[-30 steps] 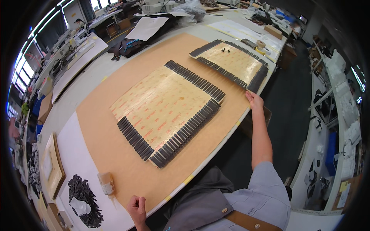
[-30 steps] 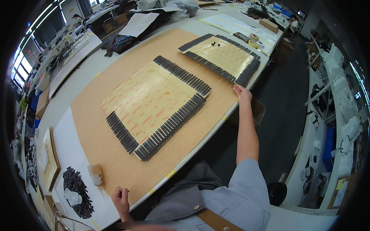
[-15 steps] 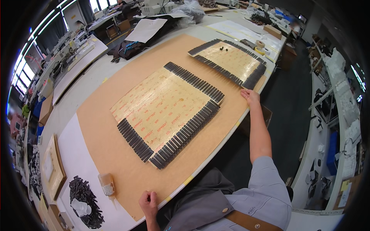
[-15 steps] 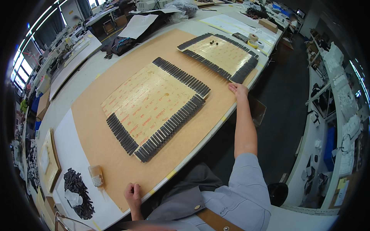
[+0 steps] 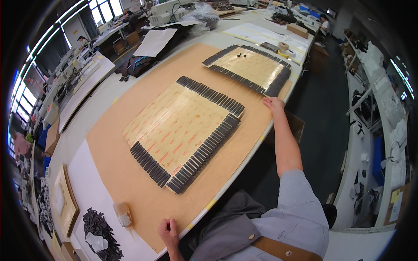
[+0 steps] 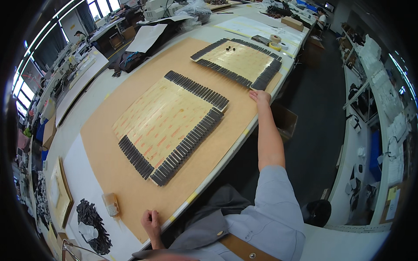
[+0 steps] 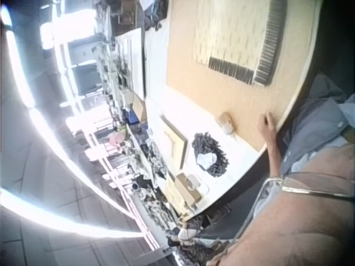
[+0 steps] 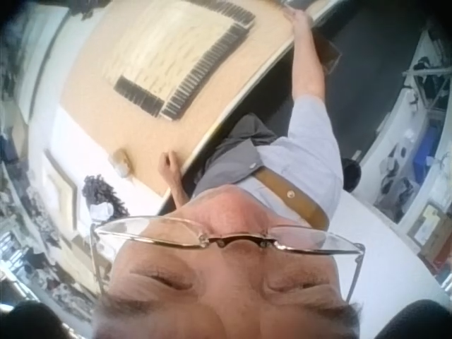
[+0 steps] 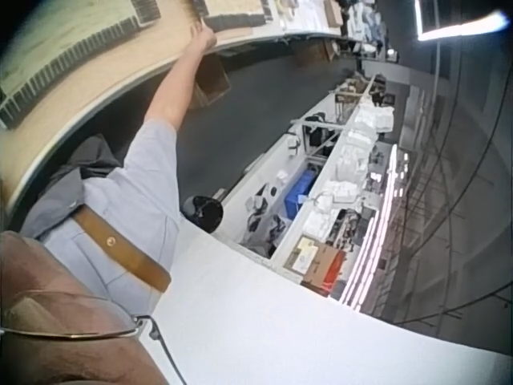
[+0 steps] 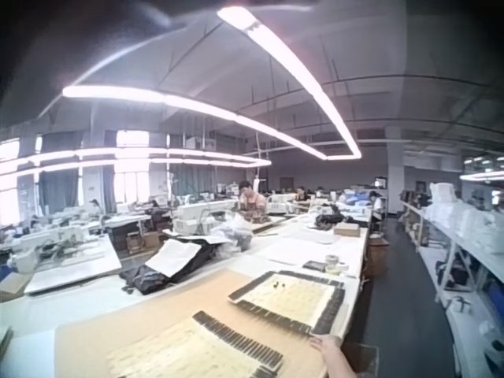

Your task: Applying glue and assembling small black components onto a board in a manufacturing setting.

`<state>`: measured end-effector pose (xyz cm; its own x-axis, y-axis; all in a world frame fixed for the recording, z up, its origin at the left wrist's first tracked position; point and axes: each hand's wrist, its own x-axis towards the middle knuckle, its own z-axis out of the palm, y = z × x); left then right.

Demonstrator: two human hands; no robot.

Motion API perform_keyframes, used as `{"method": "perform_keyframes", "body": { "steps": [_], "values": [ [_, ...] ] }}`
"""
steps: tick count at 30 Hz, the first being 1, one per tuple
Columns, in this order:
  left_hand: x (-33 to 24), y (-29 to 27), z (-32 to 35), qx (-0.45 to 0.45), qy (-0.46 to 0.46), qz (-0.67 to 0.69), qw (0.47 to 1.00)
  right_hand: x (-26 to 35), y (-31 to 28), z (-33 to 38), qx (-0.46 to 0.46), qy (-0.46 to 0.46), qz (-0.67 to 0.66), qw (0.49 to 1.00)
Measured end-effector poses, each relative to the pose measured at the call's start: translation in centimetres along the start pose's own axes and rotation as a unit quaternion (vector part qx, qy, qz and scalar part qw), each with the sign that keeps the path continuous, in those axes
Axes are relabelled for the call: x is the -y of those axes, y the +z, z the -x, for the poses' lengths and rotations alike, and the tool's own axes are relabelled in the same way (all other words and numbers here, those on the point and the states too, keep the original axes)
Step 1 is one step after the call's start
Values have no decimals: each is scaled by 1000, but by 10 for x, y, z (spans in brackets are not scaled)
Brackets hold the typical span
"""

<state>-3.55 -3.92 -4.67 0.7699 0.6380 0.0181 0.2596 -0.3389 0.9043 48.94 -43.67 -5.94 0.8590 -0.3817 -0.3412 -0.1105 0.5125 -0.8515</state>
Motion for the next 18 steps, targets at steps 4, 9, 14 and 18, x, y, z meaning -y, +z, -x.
{"method": "perform_keyframes", "body": {
  "steps": [4, 9, 14, 18],
  "values": [
    [6, -2, 2, -8, -9, 0, 1000, -2, 10, -5, -14, 5, -2, 1000],
    [1, -3, 2, -9, -31, 28, 999, -4, 13, -5, -33, -10, -10, 999],
    [8, -5, 0, -1, -1, 10, 1000, -5, -3, -7, -19, -19, -13, 1000],
    [12, -4, -1, 5, -3, 22, 1000, 3, -13, -12, 29, -9, 9, 1000]
  ]
}}
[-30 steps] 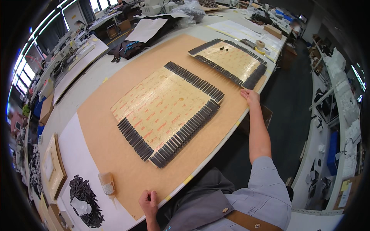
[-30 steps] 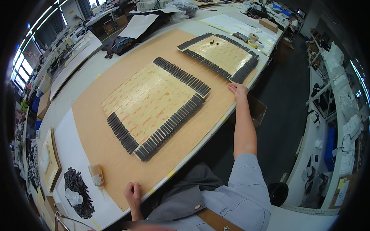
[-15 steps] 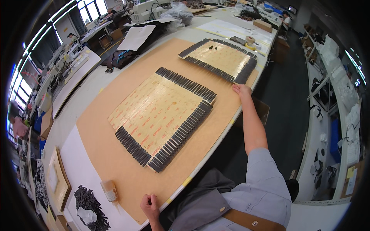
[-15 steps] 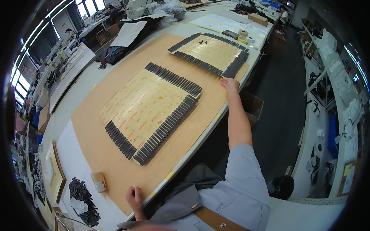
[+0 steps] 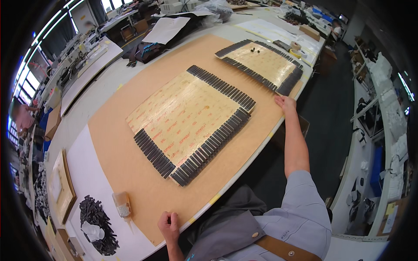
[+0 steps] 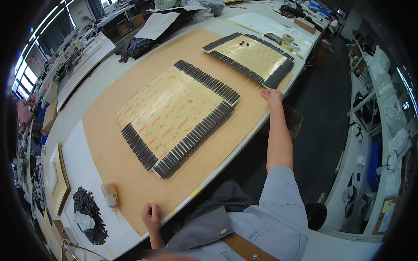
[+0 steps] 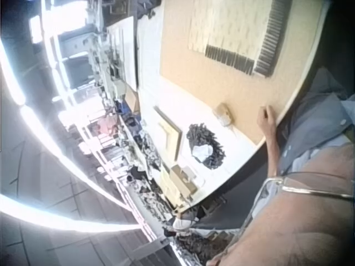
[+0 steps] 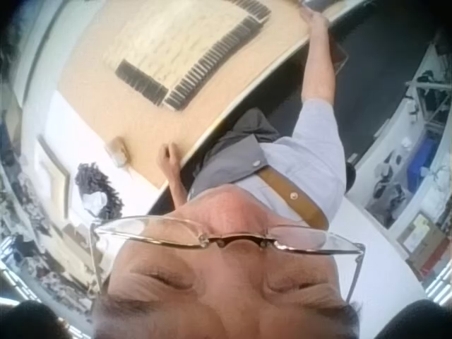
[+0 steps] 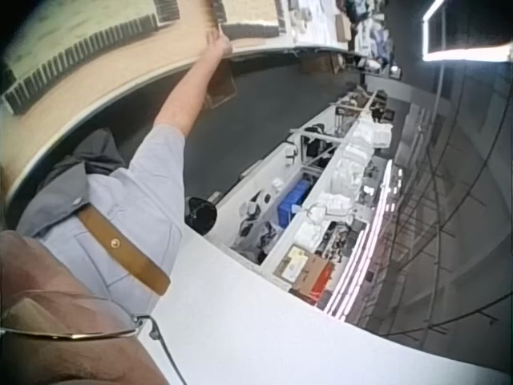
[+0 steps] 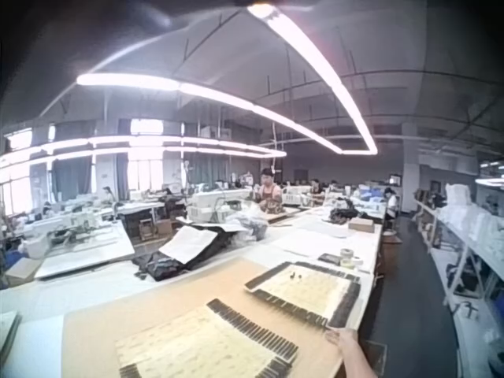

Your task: Applying glue and assembling small black components onto a board in a manufacturing setting.

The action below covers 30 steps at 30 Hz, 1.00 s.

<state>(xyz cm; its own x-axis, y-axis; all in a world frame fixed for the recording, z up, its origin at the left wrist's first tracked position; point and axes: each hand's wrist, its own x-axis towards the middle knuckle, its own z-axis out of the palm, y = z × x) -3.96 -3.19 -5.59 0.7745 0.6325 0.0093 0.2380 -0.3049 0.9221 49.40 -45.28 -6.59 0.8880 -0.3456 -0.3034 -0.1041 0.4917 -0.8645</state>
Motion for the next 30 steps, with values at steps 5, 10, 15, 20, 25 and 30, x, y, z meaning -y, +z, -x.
{"method": "perform_keyframes", "body": {
  "steps": [5, 10, 15, 20, 25, 30],
  "values": [
    [-5, -2, 1, -16, 3, 7, 1000, 7, -1, 27, -39, -20, 183, 982],
    [-14, 7, 1, -59, 7, -4, 998, 68, 25, 39, -32, -217, 381, 898],
    [-34, 28, -5, -81, -17, -122, 989, 83, 122, -25, 47, -250, 544, 800],
    [-44, 55, -20, -92, 18, -239, 967, 57, 170, -142, 51, -296, 667, 682],
    [-59, 66, -36, -96, 36, -305, 947, 35, 218, -209, 32, -323, 718, 616],
    [-50, 64, -46, -109, 53, -340, 933, 0, 260, -229, -9, -258, 747, 613]
  ]
}}
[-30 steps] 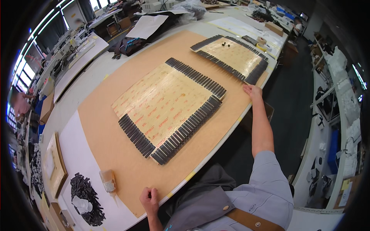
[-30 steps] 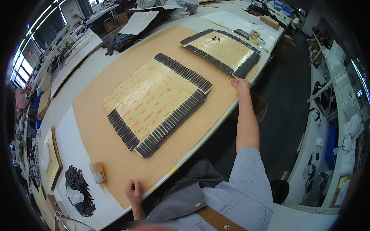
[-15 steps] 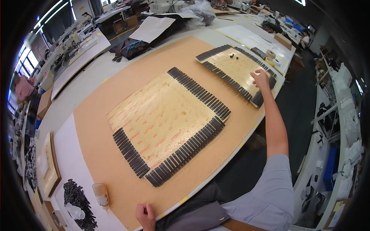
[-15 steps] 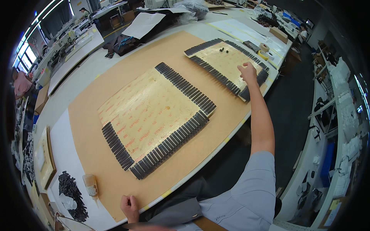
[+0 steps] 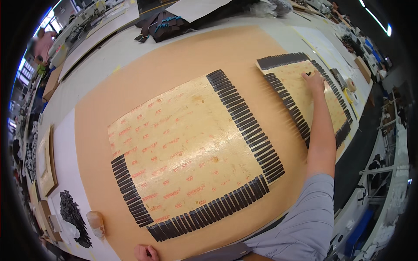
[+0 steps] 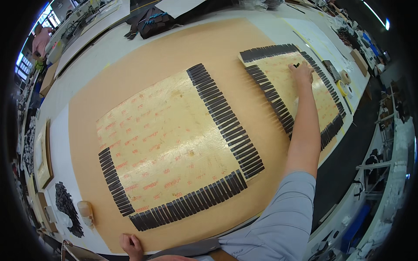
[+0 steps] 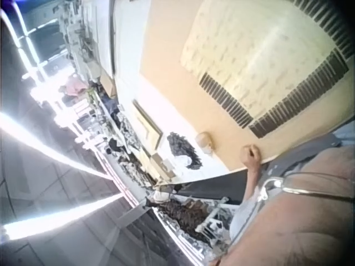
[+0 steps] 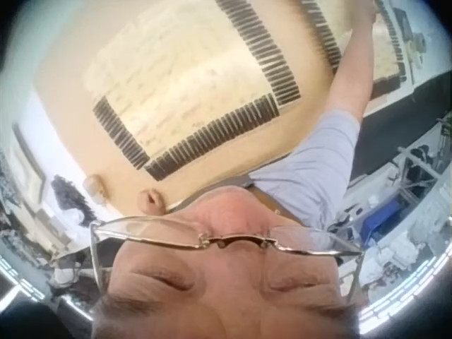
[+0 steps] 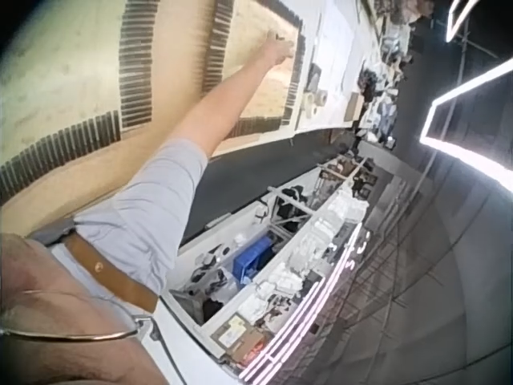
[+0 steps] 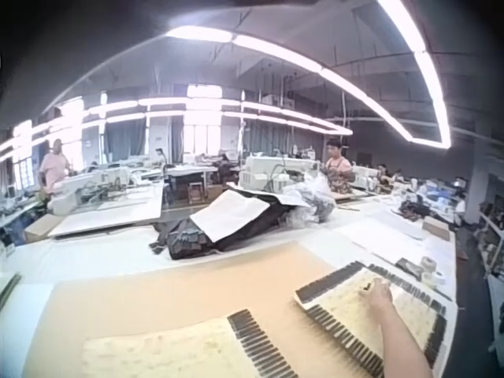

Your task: Applying glue and assembling small black components onto a board in a manufacturing setting.

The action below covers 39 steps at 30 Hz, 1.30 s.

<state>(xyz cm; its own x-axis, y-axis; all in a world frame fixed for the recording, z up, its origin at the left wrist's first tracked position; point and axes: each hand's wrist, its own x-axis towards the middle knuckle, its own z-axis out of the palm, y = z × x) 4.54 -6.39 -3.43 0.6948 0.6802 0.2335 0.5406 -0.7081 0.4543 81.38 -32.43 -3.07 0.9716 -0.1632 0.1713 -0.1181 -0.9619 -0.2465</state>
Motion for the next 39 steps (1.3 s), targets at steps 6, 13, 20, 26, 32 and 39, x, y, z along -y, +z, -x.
{"method": "perform_keyframes", "body": {
  "steps": [6, 13, 20, 26, 32, 39],
  "values": [
    [3, 3, 9, 51, -77, -71, 993, -22, 25, -54, -18, -91, 55, 994],
    [4, 8, 7, 19, -70, -88, 993, -88, 60, -150, -32, -313, 278, 907],
    [6, 4, 6, 8, -51, -68, 996, -35, 3, -34, 208, -83, -382, 897],
    [10, -4, 14, -6, -50, -51, 997, 125, -110, 315, 452, -366, -326, 746],
    [15, 1, 10, -18, -16, 17, 1000, 154, -82, 428, 400, -537, -231, 706],
    [23, -7, 19, -21, 24, 108, 994, 155, -80, 457, 321, -531, -180, 763]
  ]
}}
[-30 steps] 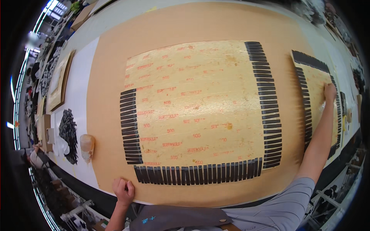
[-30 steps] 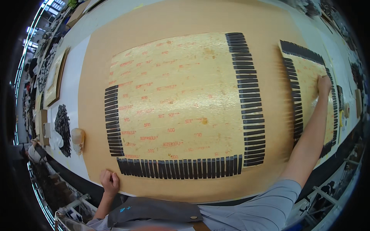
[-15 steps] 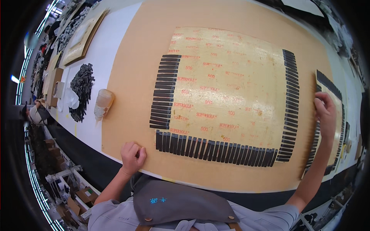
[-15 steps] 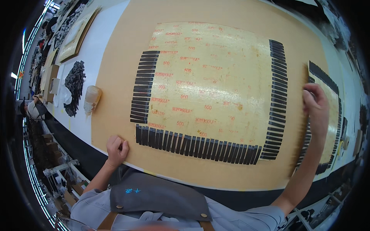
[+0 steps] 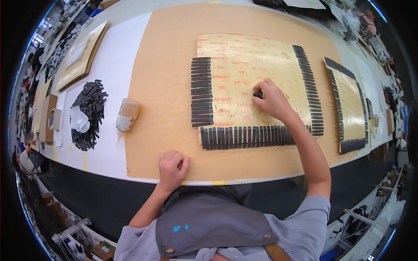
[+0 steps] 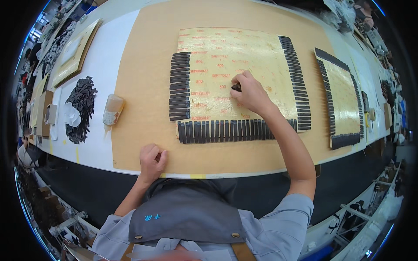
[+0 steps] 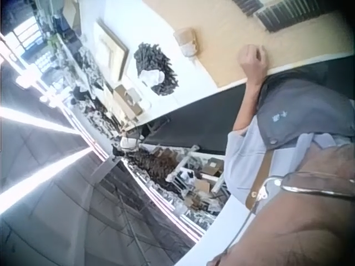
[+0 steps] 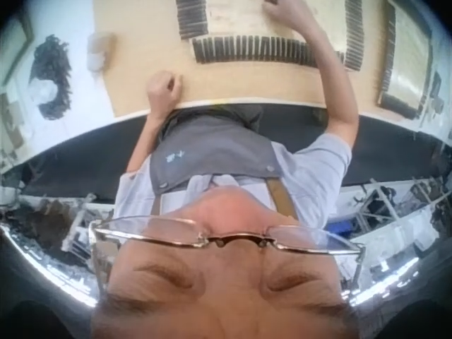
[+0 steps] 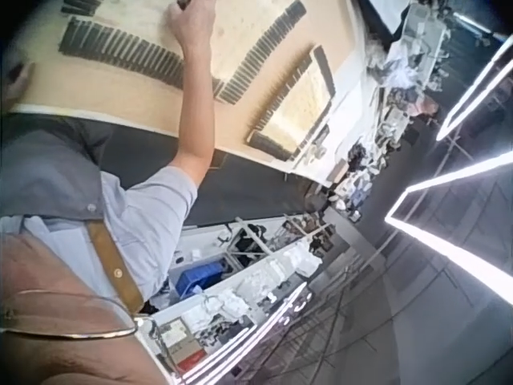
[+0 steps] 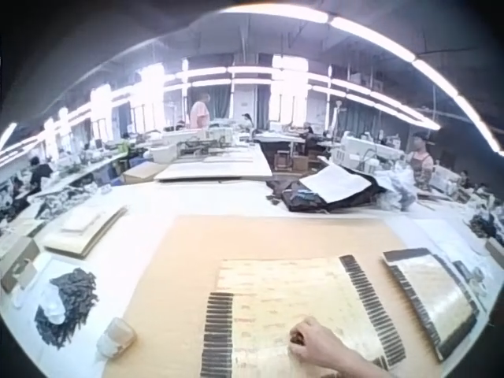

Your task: Applying glue and assembling small black components onto a board in a manufacturing setting.

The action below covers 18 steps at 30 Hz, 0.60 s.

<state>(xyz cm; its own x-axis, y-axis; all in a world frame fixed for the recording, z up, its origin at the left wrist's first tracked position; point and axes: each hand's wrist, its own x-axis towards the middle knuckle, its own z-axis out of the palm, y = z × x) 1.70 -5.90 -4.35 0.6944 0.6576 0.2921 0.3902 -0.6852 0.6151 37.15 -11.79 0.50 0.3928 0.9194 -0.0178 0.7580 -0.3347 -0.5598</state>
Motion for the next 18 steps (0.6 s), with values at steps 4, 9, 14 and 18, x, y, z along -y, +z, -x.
{"method": "perform_keyframes", "body": {
  "steps": [4, 9, 14, 18],
  "values": [
    [2, -6, 2, 4, 10, 39, 999, 8, 5, 3, -7, 36, 16, 999],
    [4, -9, 4, 7, -15, 106, 994, 20, 10, 14, -87, 21, -9, 996],
    [3, -17, 4, 45, -131, 260, 955, 73, 10, 33, -98, -16, -67, 993],
    [-26, -30, -19, 106, -227, 535, 807, 130, 33, 81, 17, -69, -248, 966]
  ]
}}
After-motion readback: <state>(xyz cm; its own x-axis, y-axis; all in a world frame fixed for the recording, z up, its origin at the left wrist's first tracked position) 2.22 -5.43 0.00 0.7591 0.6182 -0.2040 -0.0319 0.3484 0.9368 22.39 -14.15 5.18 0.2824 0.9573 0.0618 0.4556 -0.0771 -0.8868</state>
